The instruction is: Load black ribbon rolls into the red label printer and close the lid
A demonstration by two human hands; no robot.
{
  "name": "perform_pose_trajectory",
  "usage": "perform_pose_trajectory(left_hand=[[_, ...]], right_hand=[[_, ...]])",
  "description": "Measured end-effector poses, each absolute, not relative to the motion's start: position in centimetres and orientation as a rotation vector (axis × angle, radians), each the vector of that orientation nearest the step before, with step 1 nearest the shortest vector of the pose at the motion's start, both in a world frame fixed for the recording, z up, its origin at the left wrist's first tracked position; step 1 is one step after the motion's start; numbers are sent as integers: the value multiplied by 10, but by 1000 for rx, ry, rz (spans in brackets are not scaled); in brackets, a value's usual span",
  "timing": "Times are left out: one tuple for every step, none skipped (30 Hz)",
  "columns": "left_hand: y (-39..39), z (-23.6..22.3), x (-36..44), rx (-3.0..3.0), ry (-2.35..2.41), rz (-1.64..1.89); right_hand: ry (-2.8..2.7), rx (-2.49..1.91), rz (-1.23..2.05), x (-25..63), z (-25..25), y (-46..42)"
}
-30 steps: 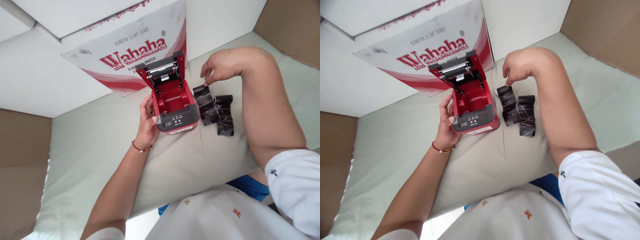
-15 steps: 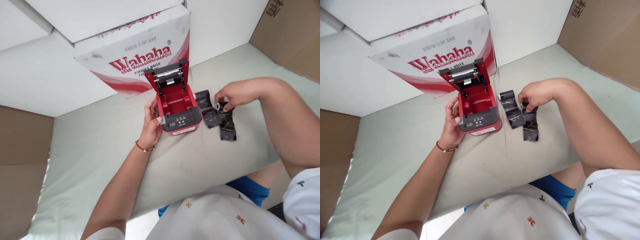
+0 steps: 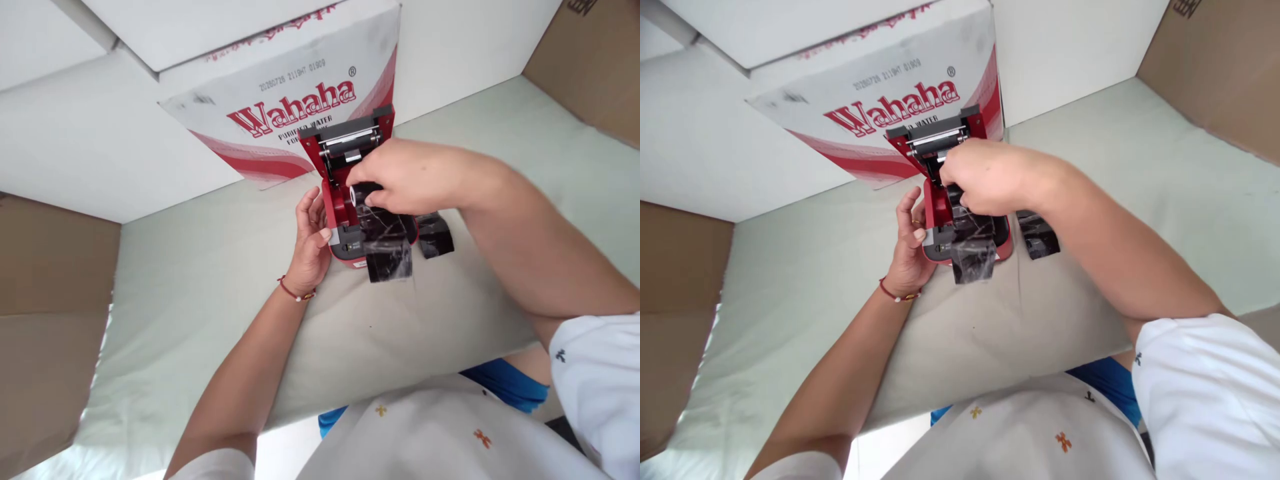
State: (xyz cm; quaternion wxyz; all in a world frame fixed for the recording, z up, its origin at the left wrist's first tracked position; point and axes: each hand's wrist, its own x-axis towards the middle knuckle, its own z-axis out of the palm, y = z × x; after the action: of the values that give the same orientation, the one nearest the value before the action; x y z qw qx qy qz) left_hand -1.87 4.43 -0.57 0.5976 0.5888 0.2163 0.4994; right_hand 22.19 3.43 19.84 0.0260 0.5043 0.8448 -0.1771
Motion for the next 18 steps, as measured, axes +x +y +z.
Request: perform_pose_trajectory(left_hand=[[44, -6, -19, 1365, 499, 1158], [44, -6, -19, 1363, 498, 1155], [44, -6, -20, 1364, 500, 1152], [44, -6, -20, 1367, 503, 1149], [44, -6, -20, 1370, 509, 1147], [43, -5, -20, 1374, 515, 1147], [43, -4, -20, 1376, 520, 1148], [42, -3, -20, 1377, 523, 1150], [41, -3, -20, 1376, 525, 1150], [41, -2, -20, 1373, 526, 1147], [41, -1, -20, 1369, 527, 1145], [40, -1, -20, 1364, 531, 1143], [40, -1, -20, 1358, 538, 1143], [40, -1, -20, 1357, 545, 1140], [40, -1, -20, 1361, 552, 1135], [39, -1, -19, 1374, 559, 1134], [38, -1, -18, 1397, 572, 1147], [36, 0, -16, 1436, 596, 1178]], right_hand=[[2599, 1608, -488, 214, 193, 37], [2583, 1645, -436, 209, 190, 39], [2572, 1667, -393, 205, 187, 41], [2573, 1675, -358, 203, 186, 42], [2580, 1672, -333, 202, 185, 43], [2592, 1662, -321, 203, 185, 43], [2604, 1648, -320, 204, 185, 44], [2618, 1630, -329, 205, 184, 44], [2633, 1607, -341, 207, 183, 44], [2643, 1587, -352, 208, 181, 45], [2647, 1576, -357, 209, 179, 46], [2645, 1578, -352, 210, 176, 47], [2637, 1596, -341, 210, 173, 48], [2627, 1624, -332, 210, 169, 49], [2616, 1654, -330, 209, 166, 50], [2608, 1681, -335, 208, 163, 52], [2605, 1703, -345, 207, 161, 53], [2604, 1720, -360, 206, 159, 54]])
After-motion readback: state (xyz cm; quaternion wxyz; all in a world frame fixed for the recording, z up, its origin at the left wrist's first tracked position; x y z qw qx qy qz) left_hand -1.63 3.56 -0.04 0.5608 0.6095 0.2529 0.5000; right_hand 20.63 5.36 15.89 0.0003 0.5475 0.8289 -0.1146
